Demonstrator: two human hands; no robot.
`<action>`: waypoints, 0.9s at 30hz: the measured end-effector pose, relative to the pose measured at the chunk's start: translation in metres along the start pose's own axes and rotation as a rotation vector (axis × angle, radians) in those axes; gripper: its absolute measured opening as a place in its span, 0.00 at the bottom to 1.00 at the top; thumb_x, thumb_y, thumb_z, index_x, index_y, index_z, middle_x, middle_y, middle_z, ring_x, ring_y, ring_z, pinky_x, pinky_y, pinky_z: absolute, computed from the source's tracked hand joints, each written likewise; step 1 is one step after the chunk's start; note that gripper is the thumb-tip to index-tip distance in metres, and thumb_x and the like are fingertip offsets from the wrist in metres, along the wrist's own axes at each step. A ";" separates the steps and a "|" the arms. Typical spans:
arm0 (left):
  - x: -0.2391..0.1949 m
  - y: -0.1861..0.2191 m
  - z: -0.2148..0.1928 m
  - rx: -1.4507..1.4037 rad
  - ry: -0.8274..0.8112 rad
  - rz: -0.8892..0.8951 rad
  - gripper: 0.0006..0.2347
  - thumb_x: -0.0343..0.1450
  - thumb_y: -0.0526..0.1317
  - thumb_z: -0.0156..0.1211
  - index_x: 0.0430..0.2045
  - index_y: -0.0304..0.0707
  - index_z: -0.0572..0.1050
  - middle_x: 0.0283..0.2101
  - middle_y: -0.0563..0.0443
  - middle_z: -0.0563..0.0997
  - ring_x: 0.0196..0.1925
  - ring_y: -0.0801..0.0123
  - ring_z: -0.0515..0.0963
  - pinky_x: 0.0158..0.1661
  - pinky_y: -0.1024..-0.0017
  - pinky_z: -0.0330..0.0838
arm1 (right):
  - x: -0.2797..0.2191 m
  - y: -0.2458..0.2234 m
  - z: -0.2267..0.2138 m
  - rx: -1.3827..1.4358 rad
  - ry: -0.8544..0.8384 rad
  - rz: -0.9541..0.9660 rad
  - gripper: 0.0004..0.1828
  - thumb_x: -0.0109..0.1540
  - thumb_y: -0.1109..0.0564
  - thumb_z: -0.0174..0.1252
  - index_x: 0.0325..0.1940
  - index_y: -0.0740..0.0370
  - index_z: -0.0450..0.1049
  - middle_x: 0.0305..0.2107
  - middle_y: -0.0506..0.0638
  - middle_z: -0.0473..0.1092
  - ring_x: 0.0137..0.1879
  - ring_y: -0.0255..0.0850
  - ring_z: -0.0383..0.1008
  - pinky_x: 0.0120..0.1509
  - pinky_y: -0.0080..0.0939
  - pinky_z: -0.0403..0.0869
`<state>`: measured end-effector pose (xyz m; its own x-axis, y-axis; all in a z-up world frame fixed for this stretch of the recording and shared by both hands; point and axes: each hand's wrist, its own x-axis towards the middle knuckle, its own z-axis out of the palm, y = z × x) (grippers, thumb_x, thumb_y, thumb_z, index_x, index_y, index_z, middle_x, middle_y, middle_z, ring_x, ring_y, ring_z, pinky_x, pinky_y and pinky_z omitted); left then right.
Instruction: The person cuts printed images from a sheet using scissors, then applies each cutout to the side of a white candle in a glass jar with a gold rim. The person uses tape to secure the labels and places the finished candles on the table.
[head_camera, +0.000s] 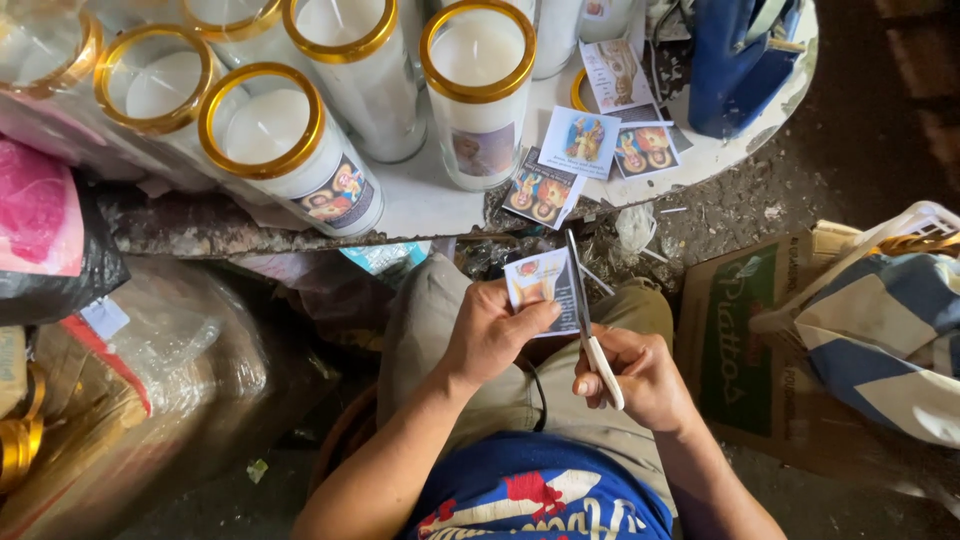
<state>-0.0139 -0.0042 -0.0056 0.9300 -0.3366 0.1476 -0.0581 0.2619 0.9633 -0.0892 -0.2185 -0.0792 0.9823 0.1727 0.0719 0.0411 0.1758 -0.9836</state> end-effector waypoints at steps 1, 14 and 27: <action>0.000 0.001 -0.002 0.015 0.008 -0.006 0.13 0.65 0.30 0.65 0.09 0.41 0.70 0.12 0.54 0.69 0.22 0.77 0.65 0.28 0.76 0.64 | -0.002 0.004 -0.002 0.000 0.015 0.015 0.31 0.44 0.67 0.78 0.49 0.82 0.77 0.15 0.63 0.76 0.16 0.42 0.79 0.19 0.40 0.80; -0.001 -0.001 -0.016 -0.171 0.134 -0.136 0.06 0.71 0.32 0.61 0.24 0.29 0.73 0.25 0.47 0.75 0.30 0.68 0.78 0.38 0.63 0.90 | 0.091 -0.168 -0.025 -1.086 0.328 0.413 0.49 0.51 0.51 0.73 0.70 0.62 0.56 0.38 0.56 0.81 0.46 0.47 0.80 0.49 0.48 0.69; 0.015 0.001 -0.014 -0.287 0.229 -0.154 0.05 0.69 0.31 0.64 0.23 0.28 0.78 0.25 0.49 0.76 0.29 0.68 0.78 0.35 0.63 0.89 | 0.186 -0.173 -0.072 -1.654 0.205 0.436 0.20 0.51 0.41 0.72 0.27 0.59 0.77 0.26 0.60 0.77 0.37 0.57 0.75 0.39 0.54 0.70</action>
<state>0.0050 0.0034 -0.0050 0.9787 -0.1894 -0.0788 0.1619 0.4774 0.8636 0.0997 -0.2866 0.0929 0.9713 -0.2071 -0.1171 -0.2137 -0.9758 -0.0464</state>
